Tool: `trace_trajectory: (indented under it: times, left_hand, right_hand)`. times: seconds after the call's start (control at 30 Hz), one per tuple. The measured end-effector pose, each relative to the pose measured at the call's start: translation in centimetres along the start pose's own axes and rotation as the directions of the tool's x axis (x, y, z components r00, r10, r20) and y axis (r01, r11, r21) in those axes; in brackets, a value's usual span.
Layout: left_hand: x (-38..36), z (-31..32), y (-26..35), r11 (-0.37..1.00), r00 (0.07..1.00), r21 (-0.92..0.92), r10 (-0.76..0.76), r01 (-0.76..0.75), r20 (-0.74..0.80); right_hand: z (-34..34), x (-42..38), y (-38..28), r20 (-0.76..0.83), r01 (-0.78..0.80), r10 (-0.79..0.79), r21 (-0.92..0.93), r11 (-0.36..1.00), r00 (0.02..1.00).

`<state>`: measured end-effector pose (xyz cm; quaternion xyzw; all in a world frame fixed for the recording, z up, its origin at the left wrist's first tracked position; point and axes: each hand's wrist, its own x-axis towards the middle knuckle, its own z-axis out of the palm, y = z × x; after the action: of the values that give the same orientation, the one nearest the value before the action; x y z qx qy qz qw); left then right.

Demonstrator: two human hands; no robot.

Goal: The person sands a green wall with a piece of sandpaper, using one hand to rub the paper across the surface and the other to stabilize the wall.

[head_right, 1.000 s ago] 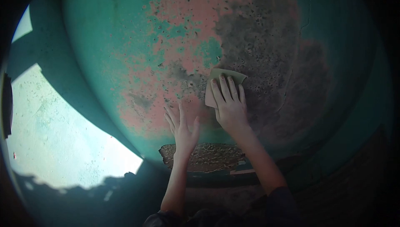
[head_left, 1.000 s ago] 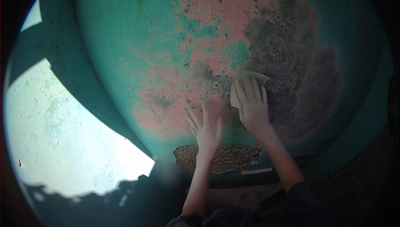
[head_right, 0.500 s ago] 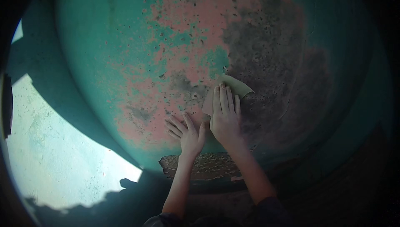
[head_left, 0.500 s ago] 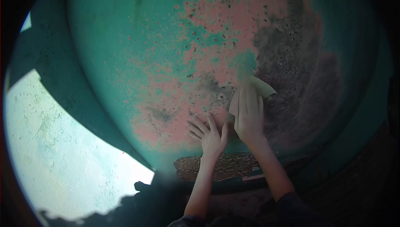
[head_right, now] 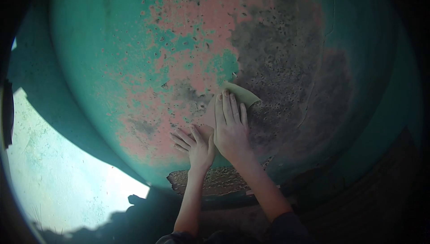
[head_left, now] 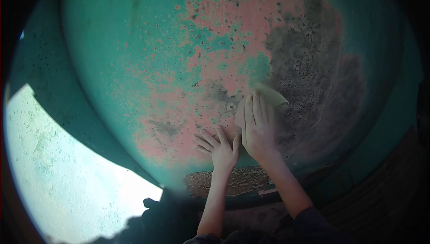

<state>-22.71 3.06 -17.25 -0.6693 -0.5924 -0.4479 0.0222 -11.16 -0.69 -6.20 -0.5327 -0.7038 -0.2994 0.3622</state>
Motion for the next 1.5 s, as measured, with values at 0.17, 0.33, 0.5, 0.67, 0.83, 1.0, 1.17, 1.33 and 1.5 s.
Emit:
trace_trajectory:
  times: [0.17,0.33,0.5,0.67,0.83,1.0,1.17,1.33,1.5]
  left_hand:
    - [-0.1,-0.1,-0.1,1.000,0.999,0.011,0.017,-0.017,-0.027]
    - [-0.2,0.2,-0.2,0.998,0.997,0.045,0.047,-0.044,-0.066]
    - [-0.1,0.3,-0.2,1.000,0.999,0.020,0.014,-0.013,-0.033]
    - [-0.3,0.4,-0.3,0.999,0.997,0.027,0.049,-0.047,-0.060]
    - [-0.3,0.5,-0.3,1.000,0.999,0.019,0.024,-0.023,-0.034]
    - [-0.5,0.9,-0.6,0.999,0.998,0.014,0.037,-0.037,-0.042]
    - [-0.5,0.8,-0.5,1.000,1.000,0.013,0.005,-0.005,-0.016]
    - [-0.6,1.0,-0.8,0.998,0.998,0.047,0.037,-0.035,-0.052]
    - [-0.5,1.0,-0.7,0.999,1.000,0.049,-0.011,0.011,-0.003]
  right_hand:
    - [-0.4,0.3,0.4,-0.018,0.014,-0.013,0.062,0.998,1.000]
    - [-0.4,-0.5,0.7,-0.012,0.005,-0.005,-0.008,1.000,1.000]
    - [-1.1,0.8,0.7,-0.059,0.032,-0.032,-0.011,0.999,0.998]
    - [-0.4,-0.7,1.1,-0.005,0.033,-0.033,-0.033,0.999,0.999]
    - [-1.7,0.5,0.9,0.008,0.025,-0.025,0.025,0.999,1.000]
    - [-0.9,-1.6,1.7,0.034,-0.001,0.003,-0.060,0.998,0.999]
    - [-2.2,1.2,1.2,-0.005,0.011,-0.011,0.008,1.000,1.000]
    - [-1.0,-1.6,1.2,0.043,-0.016,0.019,-0.057,0.998,0.999]
    - [-2.4,1.4,0.3,0.002,-0.036,0.036,-0.026,0.999,0.999]
